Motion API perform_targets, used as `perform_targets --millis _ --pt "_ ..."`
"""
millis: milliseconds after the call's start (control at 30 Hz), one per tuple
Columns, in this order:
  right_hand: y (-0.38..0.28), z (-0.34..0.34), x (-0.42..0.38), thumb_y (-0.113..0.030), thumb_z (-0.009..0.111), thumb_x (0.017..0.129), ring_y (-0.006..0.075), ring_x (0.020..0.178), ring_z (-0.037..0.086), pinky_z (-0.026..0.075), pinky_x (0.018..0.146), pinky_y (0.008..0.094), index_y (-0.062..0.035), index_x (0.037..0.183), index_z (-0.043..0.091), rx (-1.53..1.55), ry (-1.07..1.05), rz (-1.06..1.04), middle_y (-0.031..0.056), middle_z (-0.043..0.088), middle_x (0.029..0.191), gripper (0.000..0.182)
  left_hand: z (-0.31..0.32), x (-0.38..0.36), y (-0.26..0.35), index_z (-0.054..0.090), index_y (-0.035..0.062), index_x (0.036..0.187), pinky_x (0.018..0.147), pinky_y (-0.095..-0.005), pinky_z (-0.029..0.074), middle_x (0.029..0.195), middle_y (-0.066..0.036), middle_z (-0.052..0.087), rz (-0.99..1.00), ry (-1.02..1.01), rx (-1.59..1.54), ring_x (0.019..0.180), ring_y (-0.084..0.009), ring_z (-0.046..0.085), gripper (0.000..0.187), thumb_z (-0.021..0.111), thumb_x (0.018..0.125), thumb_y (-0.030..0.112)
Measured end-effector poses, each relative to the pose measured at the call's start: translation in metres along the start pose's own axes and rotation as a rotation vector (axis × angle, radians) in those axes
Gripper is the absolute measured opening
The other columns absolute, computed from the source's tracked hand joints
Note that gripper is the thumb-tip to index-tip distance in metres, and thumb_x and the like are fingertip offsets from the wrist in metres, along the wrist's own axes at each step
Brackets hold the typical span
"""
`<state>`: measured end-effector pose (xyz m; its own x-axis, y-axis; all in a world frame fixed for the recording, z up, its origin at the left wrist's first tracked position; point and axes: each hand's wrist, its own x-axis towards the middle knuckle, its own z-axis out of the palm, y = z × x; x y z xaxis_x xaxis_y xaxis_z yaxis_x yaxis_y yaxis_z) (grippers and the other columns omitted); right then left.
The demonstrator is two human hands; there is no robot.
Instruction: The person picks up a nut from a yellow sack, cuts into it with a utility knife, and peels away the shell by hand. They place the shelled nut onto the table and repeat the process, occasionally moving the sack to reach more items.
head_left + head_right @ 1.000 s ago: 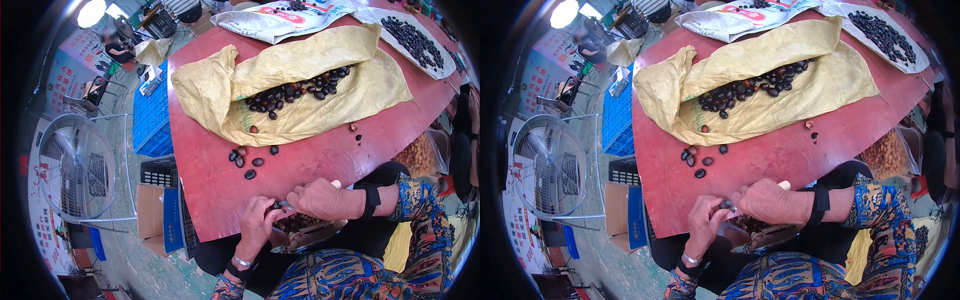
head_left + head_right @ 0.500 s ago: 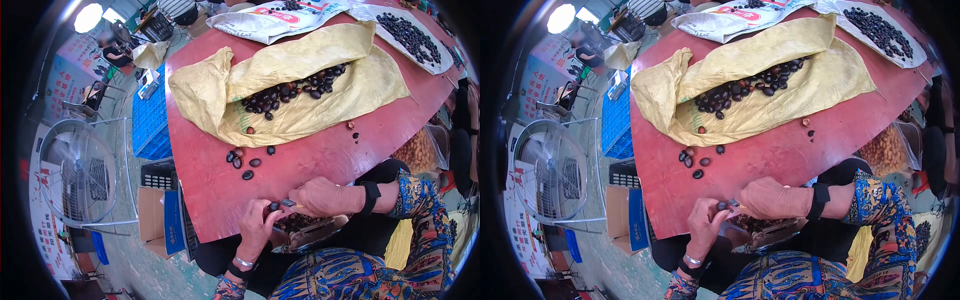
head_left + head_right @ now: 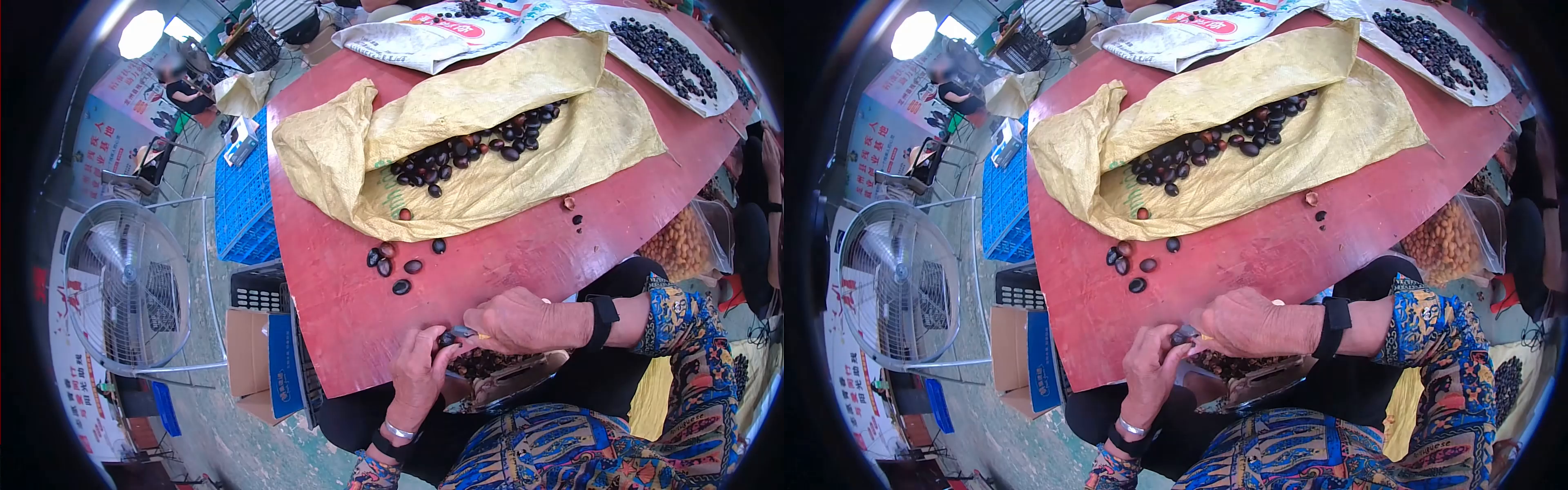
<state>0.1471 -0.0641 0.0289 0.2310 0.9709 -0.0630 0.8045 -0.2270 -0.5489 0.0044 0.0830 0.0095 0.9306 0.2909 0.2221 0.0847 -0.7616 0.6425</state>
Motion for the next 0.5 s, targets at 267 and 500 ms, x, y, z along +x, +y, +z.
perform_targets --millis 267,500 --pt "0.0024 0.0061 0.0018 -0.031 0.055 0.086 0.0368 0.065 0.062 0.048 0.055 0.0457 -0.0039 0.082 0.054 -0.021 -0.029 0.003 0.0167 0.061 0.069 0.027 -0.0047 -0.0045 -0.0019 0.06 0.0045 0.101 0.06 -0.0346 0.045 0.077 -0.01 0.054 -0.041 -0.066 -0.06 0.068 -0.0265 0.056 0.028 0.069 0.075 0.007" --pt "0.0056 0.0098 0.0021 -0.033 0.054 0.086 0.0366 0.064 0.062 0.048 0.056 0.0457 -0.0045 0.079 0.054 -0.022 -0.069 -0.012 0.017 0.061 0.066 0.029 -0.0038 -0.0038 -0.0033 0.059 0.0038 0.097 0.06 -0.036 0.046 0.079 -0.012 0.056 -0.029 -0.086 -0.03 0.071 -0.0293 0.057 0.023 0.067 0.076 0.007"
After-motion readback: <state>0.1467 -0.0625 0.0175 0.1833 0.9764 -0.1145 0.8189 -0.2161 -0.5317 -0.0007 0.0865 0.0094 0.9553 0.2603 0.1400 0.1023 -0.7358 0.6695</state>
